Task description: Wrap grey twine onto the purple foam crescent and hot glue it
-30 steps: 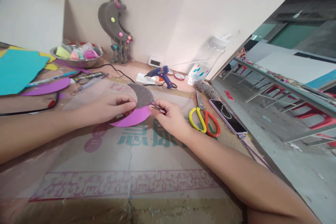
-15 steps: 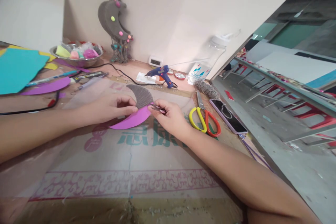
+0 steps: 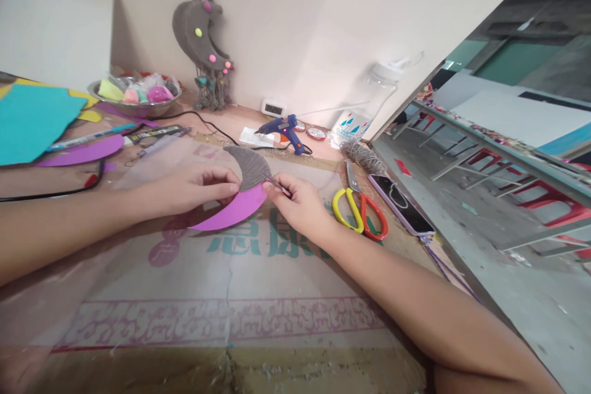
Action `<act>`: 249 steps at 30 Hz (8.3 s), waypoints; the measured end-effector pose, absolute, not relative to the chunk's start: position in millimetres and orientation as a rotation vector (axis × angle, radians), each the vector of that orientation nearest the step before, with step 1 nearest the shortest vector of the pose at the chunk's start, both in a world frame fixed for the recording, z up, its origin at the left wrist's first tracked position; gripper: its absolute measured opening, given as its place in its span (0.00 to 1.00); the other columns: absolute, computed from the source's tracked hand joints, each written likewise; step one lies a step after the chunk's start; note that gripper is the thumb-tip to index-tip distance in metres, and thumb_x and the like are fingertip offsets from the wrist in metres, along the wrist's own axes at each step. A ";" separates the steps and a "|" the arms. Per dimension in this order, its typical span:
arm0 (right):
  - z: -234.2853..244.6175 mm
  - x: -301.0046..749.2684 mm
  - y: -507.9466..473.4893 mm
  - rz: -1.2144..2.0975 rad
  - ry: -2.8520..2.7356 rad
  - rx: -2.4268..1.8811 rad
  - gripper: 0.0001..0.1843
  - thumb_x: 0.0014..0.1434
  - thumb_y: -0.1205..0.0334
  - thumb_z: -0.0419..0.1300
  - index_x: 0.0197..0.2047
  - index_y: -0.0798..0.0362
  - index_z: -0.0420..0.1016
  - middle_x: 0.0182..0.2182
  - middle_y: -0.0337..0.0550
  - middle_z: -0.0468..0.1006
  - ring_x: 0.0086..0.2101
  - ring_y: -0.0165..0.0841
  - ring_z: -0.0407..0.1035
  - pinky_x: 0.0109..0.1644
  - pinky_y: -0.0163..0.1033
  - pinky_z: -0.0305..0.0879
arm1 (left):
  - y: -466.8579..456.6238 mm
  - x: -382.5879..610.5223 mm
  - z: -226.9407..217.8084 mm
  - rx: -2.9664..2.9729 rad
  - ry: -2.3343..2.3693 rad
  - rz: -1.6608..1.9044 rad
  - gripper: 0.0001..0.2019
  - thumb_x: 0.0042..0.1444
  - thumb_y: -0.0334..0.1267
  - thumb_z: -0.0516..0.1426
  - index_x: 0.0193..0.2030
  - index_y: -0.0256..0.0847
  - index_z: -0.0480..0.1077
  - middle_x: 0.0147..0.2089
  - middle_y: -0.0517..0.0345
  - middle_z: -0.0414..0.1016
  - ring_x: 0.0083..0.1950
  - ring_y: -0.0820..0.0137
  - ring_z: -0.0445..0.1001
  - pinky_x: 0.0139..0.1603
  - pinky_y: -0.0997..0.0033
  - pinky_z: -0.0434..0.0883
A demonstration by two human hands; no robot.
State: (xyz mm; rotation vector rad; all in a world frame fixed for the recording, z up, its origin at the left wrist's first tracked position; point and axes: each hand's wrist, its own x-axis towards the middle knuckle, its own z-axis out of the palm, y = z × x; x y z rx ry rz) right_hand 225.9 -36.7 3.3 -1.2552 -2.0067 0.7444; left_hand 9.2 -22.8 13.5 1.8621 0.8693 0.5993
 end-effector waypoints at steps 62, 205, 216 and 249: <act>6.1 217.7 -44.7 1.051 -2.035 -1.183 0.10 0.56 0.56 0.58 0.33 0.54 0.71 0.24 0.34 0.64 0.25 0.24 0.56 0.29 0.31 0.54 | -19.3 7.0 6.6 2.104 0.828 0.657 0.12 0.56 0.44 0.55 0.37 0.39 0.72 0.31 0.62 0.72 0.31 0.73 0.68 0.31 0.75 0.65; 9.1 232.3 -45.0 -0.371 -2.474 -0.804 0.13 0.63 0.59 0.54 0.44 0.58 0.74 0.28 0.44 0.75 0.29 0.31 0.67 0.33 0.36 0.60 | -16.3 0.9 8.7 1.830 0.706 0.641 0.21 0.57 0.46 0.55 0.54 0.39 0.69 0.54 0.54 0.74 0.53 0.63 0.71 0.58 0.61 0.65; 8.4 237.1 -44.8 -0.188 -2.352 -0.814 0.12 0.63 0.58 0.54 0.45 0.56 0.73 0.28 0.43 0.74 0.29 0.31 0.66 0.34 0.37 0.62 | -14.3 2.5 5.8 1.845 0.661 0.663 0.20 0.56 0.42 0.55 0.55 0.40 0.69 0.52 0.55 0.76 0.53 0.63 0.71 0.57 0.62 0.66; 10.4 230.9 -46.3 -0.406 -2.456 -0.831 0.14 0.63 0.60 0.54 0.42 0.61 0.75 0.28 0.45 0.75 0.28 0.30 0.65 0.32 0.36 0.60 | -15.4 2.6 7.2 1.874 0.716 0.646 0.20 0.56 0.45 0.55 0.53 0.40 0.70 0.52 0.57 0.76 0.51 0.63 0.72 0.54 0.63 0.68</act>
